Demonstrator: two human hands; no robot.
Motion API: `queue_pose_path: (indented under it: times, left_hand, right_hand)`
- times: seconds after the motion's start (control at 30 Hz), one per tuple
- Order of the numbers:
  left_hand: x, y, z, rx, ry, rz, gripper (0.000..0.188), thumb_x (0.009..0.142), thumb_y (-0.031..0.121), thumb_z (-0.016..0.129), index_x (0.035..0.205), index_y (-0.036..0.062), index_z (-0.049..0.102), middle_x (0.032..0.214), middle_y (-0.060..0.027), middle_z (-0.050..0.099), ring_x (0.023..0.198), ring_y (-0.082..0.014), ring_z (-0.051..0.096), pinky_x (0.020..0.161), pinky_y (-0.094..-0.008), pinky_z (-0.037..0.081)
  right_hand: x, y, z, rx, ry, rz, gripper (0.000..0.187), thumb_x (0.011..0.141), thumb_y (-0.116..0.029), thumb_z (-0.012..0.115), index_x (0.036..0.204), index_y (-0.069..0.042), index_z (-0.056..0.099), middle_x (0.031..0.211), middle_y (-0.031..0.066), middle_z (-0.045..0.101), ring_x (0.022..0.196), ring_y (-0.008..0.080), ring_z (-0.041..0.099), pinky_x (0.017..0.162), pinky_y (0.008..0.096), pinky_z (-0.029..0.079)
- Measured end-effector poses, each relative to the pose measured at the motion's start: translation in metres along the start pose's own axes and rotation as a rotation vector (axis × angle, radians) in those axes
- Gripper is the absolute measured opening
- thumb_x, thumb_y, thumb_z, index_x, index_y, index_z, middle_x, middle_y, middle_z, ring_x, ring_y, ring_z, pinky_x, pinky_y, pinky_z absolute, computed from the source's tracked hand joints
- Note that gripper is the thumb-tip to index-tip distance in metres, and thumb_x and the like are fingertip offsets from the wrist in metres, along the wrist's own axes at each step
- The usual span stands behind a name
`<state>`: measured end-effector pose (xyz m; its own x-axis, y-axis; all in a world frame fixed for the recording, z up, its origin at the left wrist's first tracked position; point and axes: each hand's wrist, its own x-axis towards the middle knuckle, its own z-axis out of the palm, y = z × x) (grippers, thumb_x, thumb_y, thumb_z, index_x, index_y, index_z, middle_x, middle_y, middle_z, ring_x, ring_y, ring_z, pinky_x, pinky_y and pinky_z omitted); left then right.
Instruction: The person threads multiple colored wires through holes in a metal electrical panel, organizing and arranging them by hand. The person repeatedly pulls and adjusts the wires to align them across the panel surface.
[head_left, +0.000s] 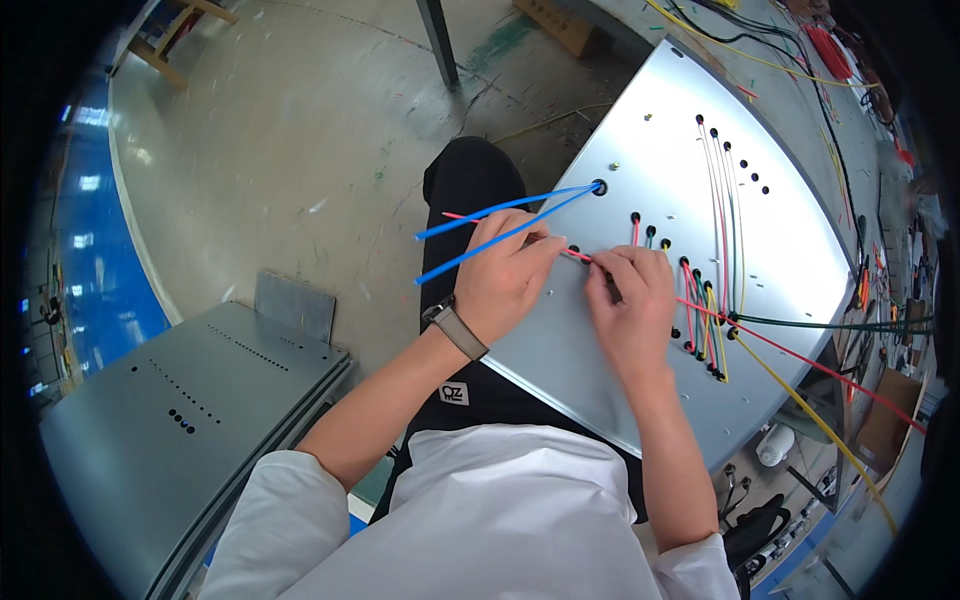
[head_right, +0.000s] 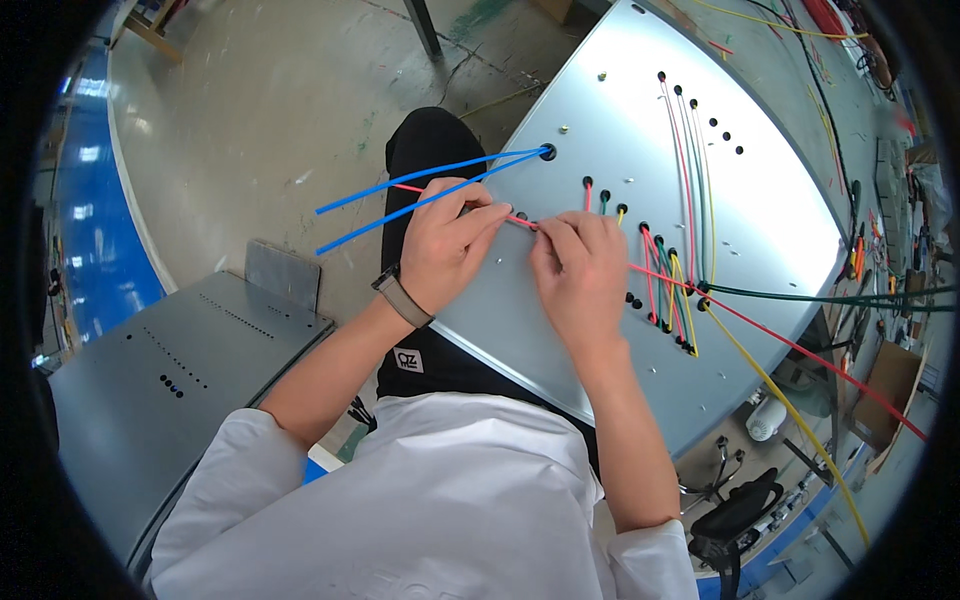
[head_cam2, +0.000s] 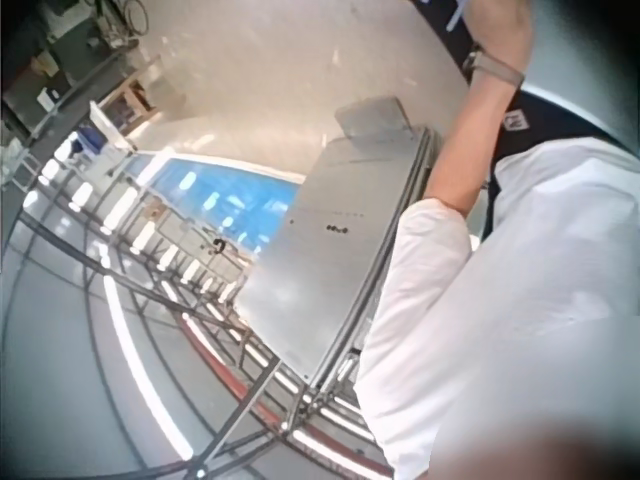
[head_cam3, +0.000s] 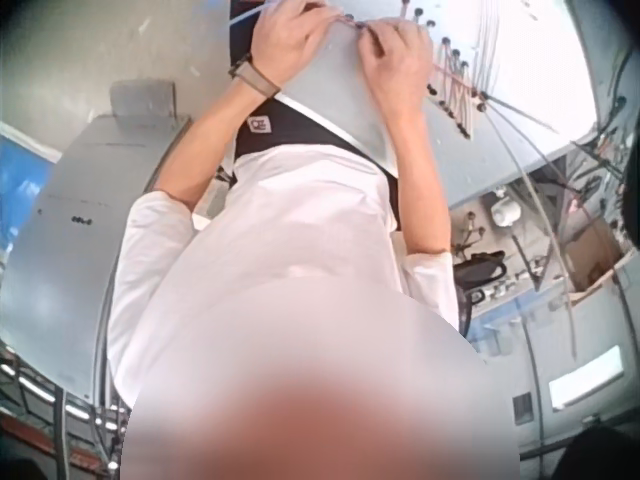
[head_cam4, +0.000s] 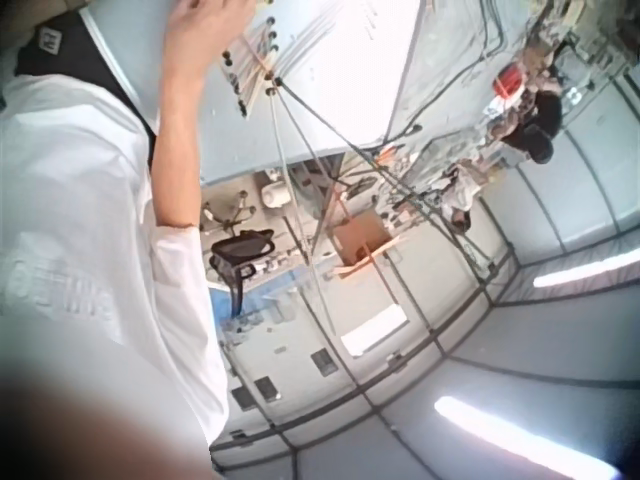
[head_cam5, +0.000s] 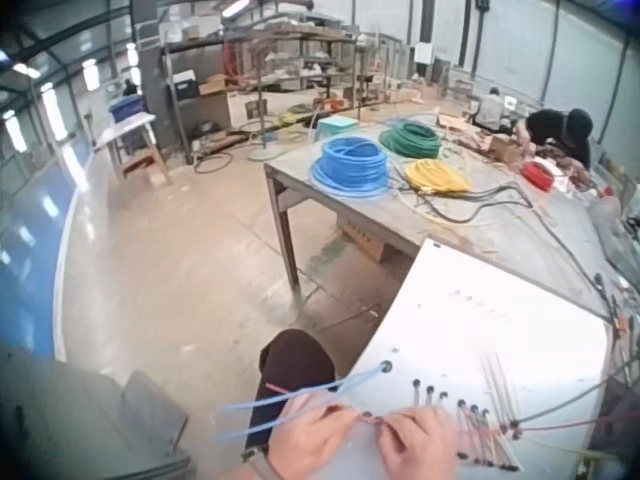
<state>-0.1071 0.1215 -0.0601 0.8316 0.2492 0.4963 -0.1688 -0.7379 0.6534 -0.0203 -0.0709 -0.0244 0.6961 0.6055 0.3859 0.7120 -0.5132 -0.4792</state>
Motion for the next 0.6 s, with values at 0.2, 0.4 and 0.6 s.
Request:
queue_pose_path:
  times: [0.2,0.4,0.6]
  left_hand:
    - [-0.001,-0.003,0.000,0.020,0.053,-0.011,0.024,0.090,-0.003,0.083,0.113,0.0016,0.085,0.114,-0.0132,0.076,0.106,-0.0360,0.070,0.092,-0.0464,0.056]
    - [0.000,-0.011,-0.010,0.008,0.085,-0.061,0.028,0.090,-0.006,0.081,0.117,0.0025,0.086,0.120,-0.0142,0.078,0.109,-0.0368,0.071,0.093,-0.0450,0.058]
    - [-0.005,-0.015,-0.012,0.028,0.073,-0.065,0.029,0.090,-0.006,0.082,0.117,0.0043,0.087,0.121,-0.0125,0.079,0.111,-0.0363,0.072,0.096,-0.0442,0.059]
  right_hand:
    - [0.007,-0.001,0.008,-0.034,0.017,-0.049,0.020,0.088,-0.003,0.087,0.107,-0.007,0.082,0.105,0.0068,0.074,0.096,0.0296,0.068,0.085,0.0440,0.052]
    - [0.016,-0.004,0.017,0.013,-0.001,-0.019,0.017,0.089,-0.001,0.087,0.105,-0.004,0.082,0.102,0.0098,0.074,0.093,0.0304,0.070,0.082,0.0427,0.056]
    - [0.012,-0.005,0.013,0.040,-0.012,0.018,0.016,0.090,0.002,0.086,0.104,-0.001,0.080,0.104,0.0129,0.073,0.093,0.0300,0.071,0.080,0.0412,0.059]
